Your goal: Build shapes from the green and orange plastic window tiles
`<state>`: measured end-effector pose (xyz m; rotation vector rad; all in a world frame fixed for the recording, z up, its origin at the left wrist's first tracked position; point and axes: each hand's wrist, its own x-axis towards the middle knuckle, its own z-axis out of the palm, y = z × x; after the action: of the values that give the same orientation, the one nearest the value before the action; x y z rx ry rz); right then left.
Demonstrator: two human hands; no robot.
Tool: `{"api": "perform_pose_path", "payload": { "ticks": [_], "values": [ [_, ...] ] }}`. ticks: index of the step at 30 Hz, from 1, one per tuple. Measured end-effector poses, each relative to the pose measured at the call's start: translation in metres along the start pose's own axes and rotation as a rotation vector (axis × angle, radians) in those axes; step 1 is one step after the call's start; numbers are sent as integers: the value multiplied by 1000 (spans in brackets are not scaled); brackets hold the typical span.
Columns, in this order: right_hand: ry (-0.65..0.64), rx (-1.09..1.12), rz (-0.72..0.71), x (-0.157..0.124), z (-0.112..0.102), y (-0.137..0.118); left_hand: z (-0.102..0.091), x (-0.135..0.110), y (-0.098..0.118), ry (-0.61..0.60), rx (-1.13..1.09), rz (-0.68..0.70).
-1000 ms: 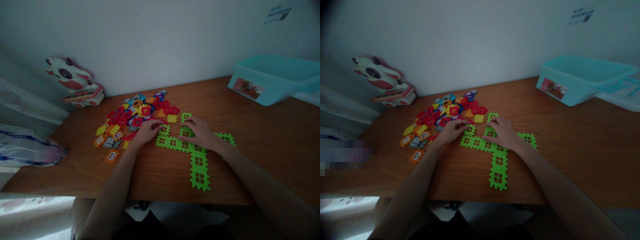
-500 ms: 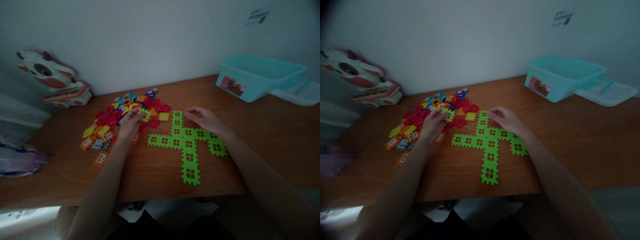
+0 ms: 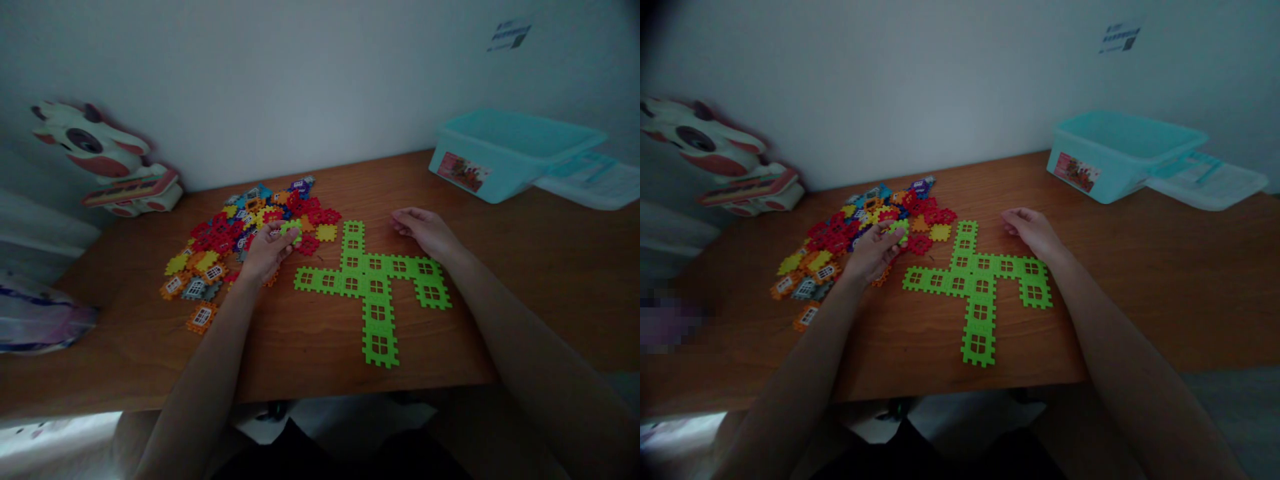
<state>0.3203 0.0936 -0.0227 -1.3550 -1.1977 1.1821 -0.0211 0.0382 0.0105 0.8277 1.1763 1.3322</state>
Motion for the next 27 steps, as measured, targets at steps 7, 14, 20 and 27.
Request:
{"api": "perform_pose_path", "payload": {
  "ticks": [7,14,20,27],
  "values": [
    [-21,-59,-19,-2,0,1,-11,3,-6,-166,324,89],
    [-31,-153,-47,-1,0,2,-7,-3,-1,-282,640,28],
    [5,-525,-243,-15,13,-1,-5,-6,-7,-314,931,142],
    [-105,-828,-652,-49,61,-1,-4,-6,-15,-357,1106,428]
  ]
}}
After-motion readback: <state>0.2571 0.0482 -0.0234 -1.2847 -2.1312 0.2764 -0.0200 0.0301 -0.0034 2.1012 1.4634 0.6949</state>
